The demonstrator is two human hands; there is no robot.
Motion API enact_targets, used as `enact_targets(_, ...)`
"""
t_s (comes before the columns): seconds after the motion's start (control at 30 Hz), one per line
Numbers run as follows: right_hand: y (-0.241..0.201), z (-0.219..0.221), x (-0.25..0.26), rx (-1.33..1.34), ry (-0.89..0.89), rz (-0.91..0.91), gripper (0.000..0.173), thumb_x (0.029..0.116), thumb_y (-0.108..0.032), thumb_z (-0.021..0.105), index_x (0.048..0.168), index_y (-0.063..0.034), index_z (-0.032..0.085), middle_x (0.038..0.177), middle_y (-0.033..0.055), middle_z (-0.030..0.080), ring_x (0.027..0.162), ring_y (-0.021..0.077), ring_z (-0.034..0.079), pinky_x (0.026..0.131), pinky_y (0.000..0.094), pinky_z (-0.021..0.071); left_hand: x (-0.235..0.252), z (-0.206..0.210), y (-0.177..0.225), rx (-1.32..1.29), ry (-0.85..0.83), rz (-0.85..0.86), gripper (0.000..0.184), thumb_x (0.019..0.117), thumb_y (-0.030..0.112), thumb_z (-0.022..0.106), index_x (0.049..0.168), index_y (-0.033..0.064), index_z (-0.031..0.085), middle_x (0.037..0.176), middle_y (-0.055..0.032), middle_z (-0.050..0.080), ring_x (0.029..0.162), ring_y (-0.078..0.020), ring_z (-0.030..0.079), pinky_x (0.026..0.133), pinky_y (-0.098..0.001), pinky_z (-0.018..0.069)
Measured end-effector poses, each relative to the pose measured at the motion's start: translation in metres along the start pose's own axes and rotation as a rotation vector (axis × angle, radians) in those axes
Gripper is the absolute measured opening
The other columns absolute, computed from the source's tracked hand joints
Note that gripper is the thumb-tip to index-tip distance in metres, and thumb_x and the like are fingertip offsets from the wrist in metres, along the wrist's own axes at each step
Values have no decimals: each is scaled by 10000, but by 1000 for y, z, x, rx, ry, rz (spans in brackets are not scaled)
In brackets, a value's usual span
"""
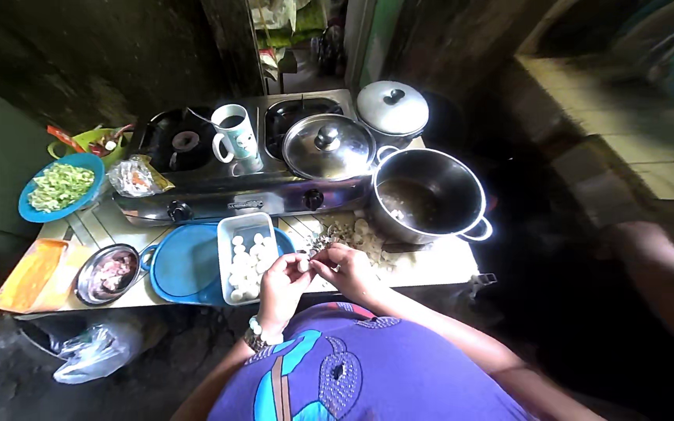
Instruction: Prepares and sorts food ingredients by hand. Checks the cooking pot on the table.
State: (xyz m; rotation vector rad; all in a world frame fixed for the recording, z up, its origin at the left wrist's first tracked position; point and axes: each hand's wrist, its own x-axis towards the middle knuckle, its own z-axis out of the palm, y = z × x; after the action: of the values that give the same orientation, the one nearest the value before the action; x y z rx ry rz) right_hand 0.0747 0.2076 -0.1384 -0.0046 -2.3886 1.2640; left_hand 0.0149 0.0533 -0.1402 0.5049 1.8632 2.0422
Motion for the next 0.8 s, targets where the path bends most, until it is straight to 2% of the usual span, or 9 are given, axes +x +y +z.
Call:
enact_targets(0.1, -1, 3, 0, -30, 7, -22, 172, 921, -140, 676, 903, 7, 765, 843, 122, 723, 747, 106, 674, 713, 192, 543, -2, -1, -1, 15, 11, 3, 303, 787, -105, 761, 1064, -66, 646, 942, -53, 732, 829, -98, 722, 800, -262, 621)
enact_targets(0.23, -4, 7, -3, -81, 34, -42, 145, 893, -117, 673, 881, 8, 746, 826, 128, 710, 754, 156, 681, 712, 241, 554, -4, 0, -1, 3, 18, 0, 295, 787, -120, 743, 1059, -66, 644, 936, -44, 728, 822, -88, 717, 793, -256, 619)
enact_targets(0.33, -3, 10, -4, -96, 74, -52, 133, 875, -114, 677, 853, 5, 732, 799, 125, 699, 731, 159, 673, 690, 245, 549, -6, 0, -1, -9, 10, -2, 298, 786, -133, 728, 1065, -72, 642, 951, -51, 732, 835, -97, 722, 803, -260, 620)
enact_targets(0.47, -5, 9, -3, -86, 62, 24, 169, 894, -130, 664, 859, 29, 713, 782, 128, 677, 692, 149, 640, 656, 239, 526, -7, 0, 1, -76, 3, -53, 307, 786, -150, 716, 1073, -70, 642, 949, -55, 739, 849, -113, 729, 817, -278, 622)
enact_targets(0.57, -6, 4, 0, -77, 57, 114, 178, 910, -118, 636, 877, 41, 710, 793, 133, 670, 686, 138, 619, 648, 237, 507, -8, -1, 6, -129, -8, -106, 317, 800, -135, 688, 1102, -52, 634, 955, -43, 730, 821, -125, 724, 770, -302, 628)
enact_targets(0.67, -4, -1, 3, -75, 39, 193, 197, 931, -116, 617, 916, 55, 714, 835, 150, 681, 712, 142, 629, 669, 244, 513, -8, -4, 5, -188, -44, -134, 337, 806, -156, 654, 1128, -59, 630, 1066, -89, 727, 860, -168, 735, 766, -333, 636)
enact_targets(0.73, 0, -2, 4, -87, 52, 214, 201, 937, -119, 617, 931, 55, 718, 852, 152, 689, 719, 139, 635, 678, 239, 518, -7, -5, 2, -212, -49, -128, 311, 794, -172, 650, 1078, -47, 625, 1173, -117, 704, 917, -175, 731, 800, -333, 628)
enact_targets(0.8, 5, -3, 4, -111, 85, 222, 197, 934, -114, 620, 925, 55, 721, 841, 154, 693, 718, 148, 642, 679, 253, 525, -6, -6, -2, -227, -40, -122, 266, 791, -152, 669, 1016, -22, 611, 1215, -118, 679, 975, -171, 717, 853, -338, 615)
